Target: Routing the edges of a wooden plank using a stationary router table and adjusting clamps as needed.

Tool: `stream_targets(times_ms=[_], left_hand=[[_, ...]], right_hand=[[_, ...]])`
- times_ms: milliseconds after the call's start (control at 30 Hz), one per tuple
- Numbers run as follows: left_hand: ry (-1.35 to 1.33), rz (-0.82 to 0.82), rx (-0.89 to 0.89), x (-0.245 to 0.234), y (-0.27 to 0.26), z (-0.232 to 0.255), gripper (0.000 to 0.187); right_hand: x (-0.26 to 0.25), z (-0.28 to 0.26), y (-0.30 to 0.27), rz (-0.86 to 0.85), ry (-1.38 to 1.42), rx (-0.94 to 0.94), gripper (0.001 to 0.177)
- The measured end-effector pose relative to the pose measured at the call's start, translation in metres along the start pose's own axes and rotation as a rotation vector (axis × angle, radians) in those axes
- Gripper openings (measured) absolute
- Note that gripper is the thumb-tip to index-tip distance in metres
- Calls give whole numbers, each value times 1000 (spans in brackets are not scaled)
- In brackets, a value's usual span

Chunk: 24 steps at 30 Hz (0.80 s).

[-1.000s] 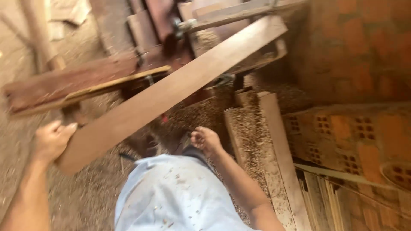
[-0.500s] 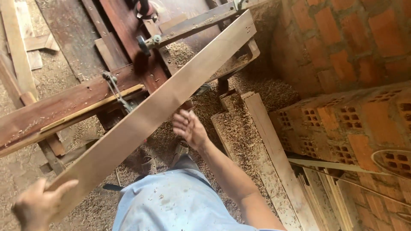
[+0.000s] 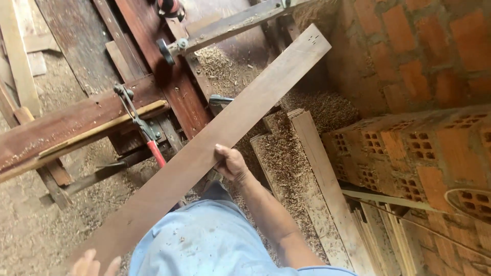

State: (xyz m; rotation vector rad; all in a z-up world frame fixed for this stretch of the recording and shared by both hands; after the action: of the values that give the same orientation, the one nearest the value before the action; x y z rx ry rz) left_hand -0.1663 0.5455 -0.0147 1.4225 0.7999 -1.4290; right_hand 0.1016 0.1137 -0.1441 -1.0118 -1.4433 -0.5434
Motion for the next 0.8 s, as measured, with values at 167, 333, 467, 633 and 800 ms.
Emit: stream_targets(times_ms=[167,333,467,633,800], left_hand=[[24,-82,26,-77,178,53,23],[-196,-28,-102,-32,244,48,56],[-677,-390,-695,-26,308,61,55],[-995,-528,-688,-28,314,77,42],[-1263,8,-442,-76,313,24,26]], right_hand=[[46,34,-7,210,-265,158,30],[126,66,-19,214,-380,368,24],[120,90,-22,110,-798,414,41],[186,63,-4,75,-896,404,51],[230,52,21,-322,-1053,243,27]])
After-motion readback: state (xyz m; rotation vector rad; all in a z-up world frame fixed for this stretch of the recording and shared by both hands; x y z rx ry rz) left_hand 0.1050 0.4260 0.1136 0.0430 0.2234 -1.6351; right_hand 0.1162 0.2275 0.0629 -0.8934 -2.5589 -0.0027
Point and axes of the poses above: each hand's wrist, its own y-axis towards the middle knuckle, its own x-axis out of the palm, z = x × y, the point moved 9 cm from there along y, towards the middle knuckle, and after that the axes turned 8 degrees about x, right-handed, at the moved point
